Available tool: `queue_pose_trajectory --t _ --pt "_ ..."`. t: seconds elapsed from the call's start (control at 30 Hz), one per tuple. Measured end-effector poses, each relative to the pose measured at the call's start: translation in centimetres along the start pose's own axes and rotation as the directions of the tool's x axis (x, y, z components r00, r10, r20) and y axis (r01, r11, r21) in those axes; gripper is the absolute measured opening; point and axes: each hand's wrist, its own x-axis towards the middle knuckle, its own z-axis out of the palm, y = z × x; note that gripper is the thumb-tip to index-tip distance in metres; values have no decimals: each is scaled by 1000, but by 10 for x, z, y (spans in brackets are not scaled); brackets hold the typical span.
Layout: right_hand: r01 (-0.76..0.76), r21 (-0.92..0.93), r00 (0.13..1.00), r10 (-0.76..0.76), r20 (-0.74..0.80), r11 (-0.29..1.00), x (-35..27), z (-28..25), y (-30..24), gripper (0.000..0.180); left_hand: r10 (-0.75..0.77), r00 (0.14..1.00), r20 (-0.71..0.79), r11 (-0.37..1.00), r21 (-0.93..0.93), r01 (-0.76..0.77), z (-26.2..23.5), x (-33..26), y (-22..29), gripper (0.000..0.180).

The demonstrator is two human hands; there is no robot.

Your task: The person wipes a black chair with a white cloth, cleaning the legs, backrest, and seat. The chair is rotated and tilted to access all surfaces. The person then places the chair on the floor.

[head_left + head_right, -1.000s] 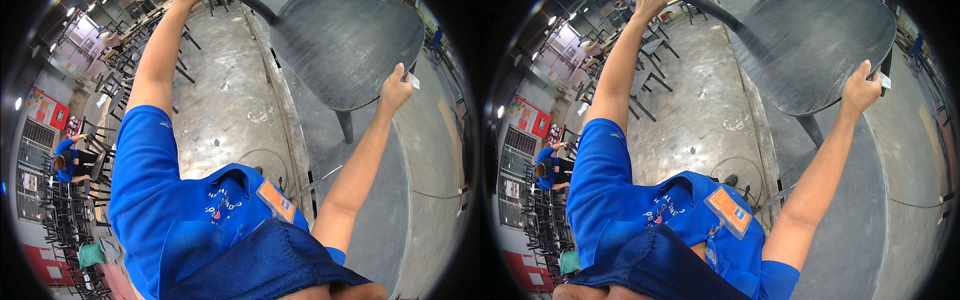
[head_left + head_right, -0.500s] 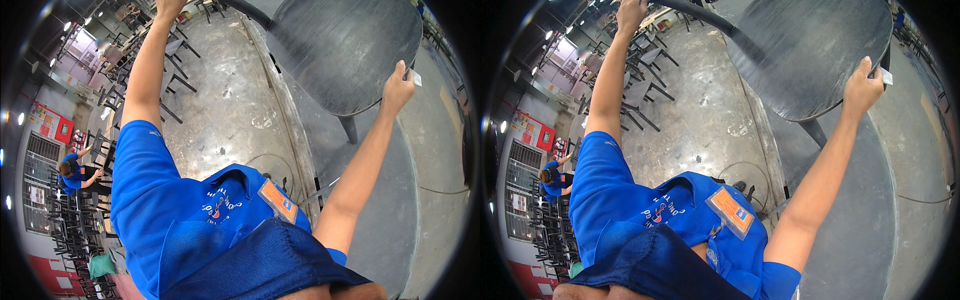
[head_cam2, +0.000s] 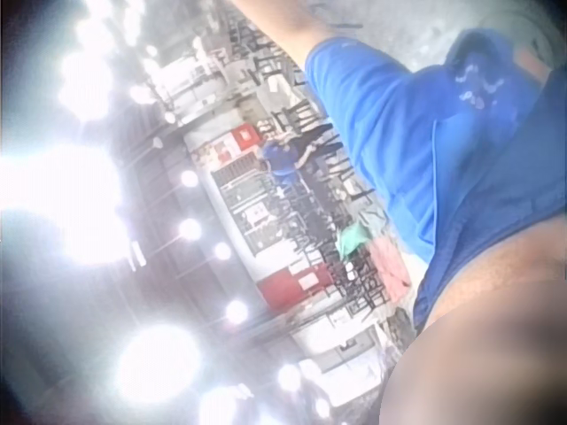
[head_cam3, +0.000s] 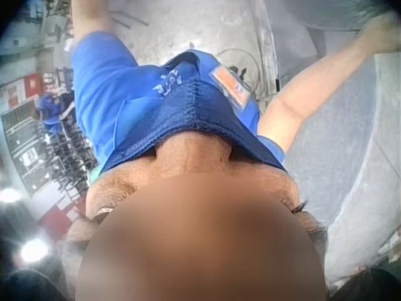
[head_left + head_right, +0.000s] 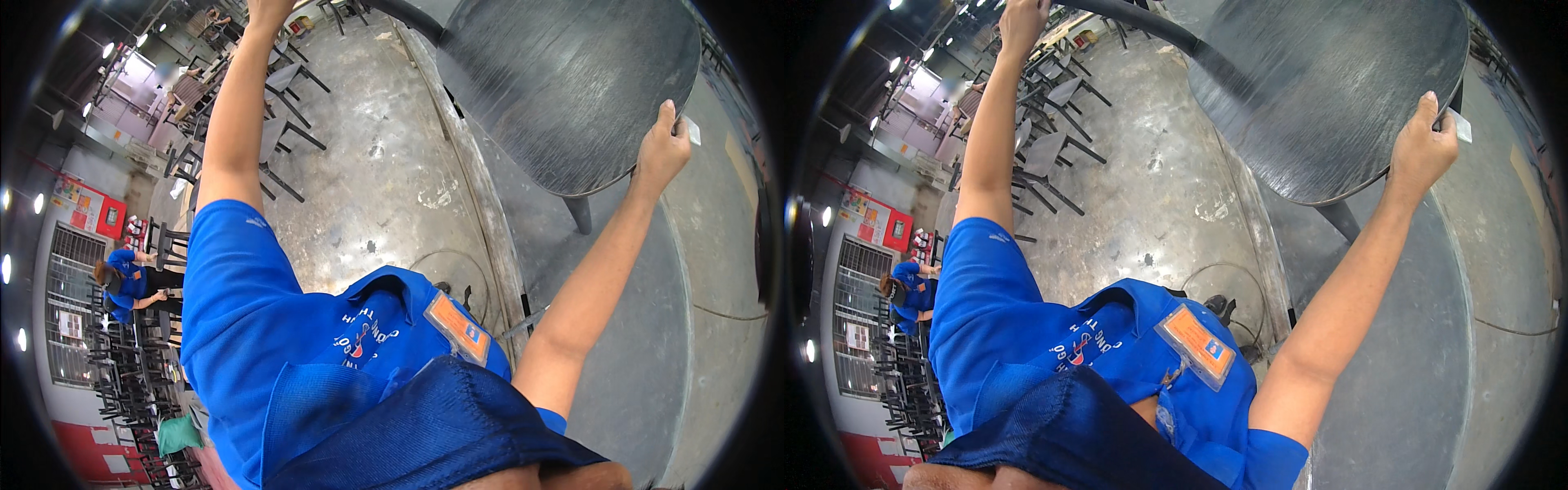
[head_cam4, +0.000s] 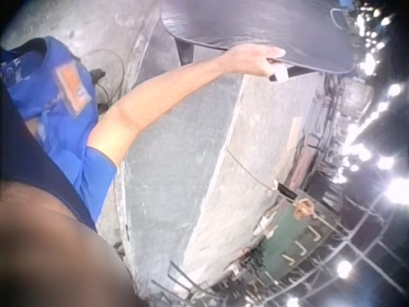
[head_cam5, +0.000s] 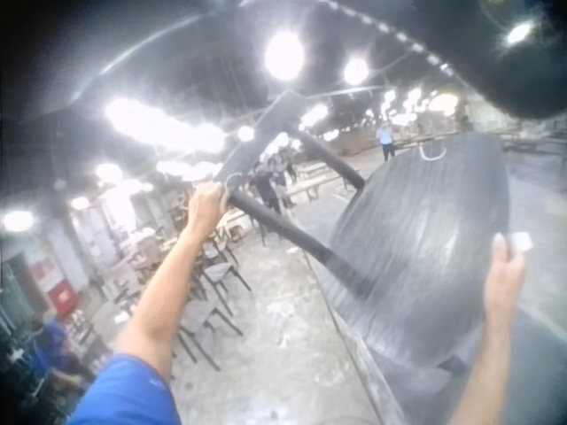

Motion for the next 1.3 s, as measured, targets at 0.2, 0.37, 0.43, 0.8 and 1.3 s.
queue_pose_trajectory --t 0.2,0.37,0.43,0.8,1.3 --pt "41 -14 999 -41 -16 999 5 4 5 33 -188 982 -15 926 -334 173 -16 -26 19 20" --pt "75 1 997 -75 -22 997 10 10 7 33 -50 997 51 927 -370 65 -14 -108 53 17" --pt "62 -21 997 -63 -33 998 10 12 7 34 -137 969 205 897 -390 209 -7 -142 62 20" --pt "182 -155 982 -187 -17 971 -24 4 -5 40 -537 147 830 -819 -555 142 122 -137 30 26" --pt "-347 186 928 308 210 919 -126 -5 -80 64 -175 704 689 -981 -62 -184 72 -298 -38 26"
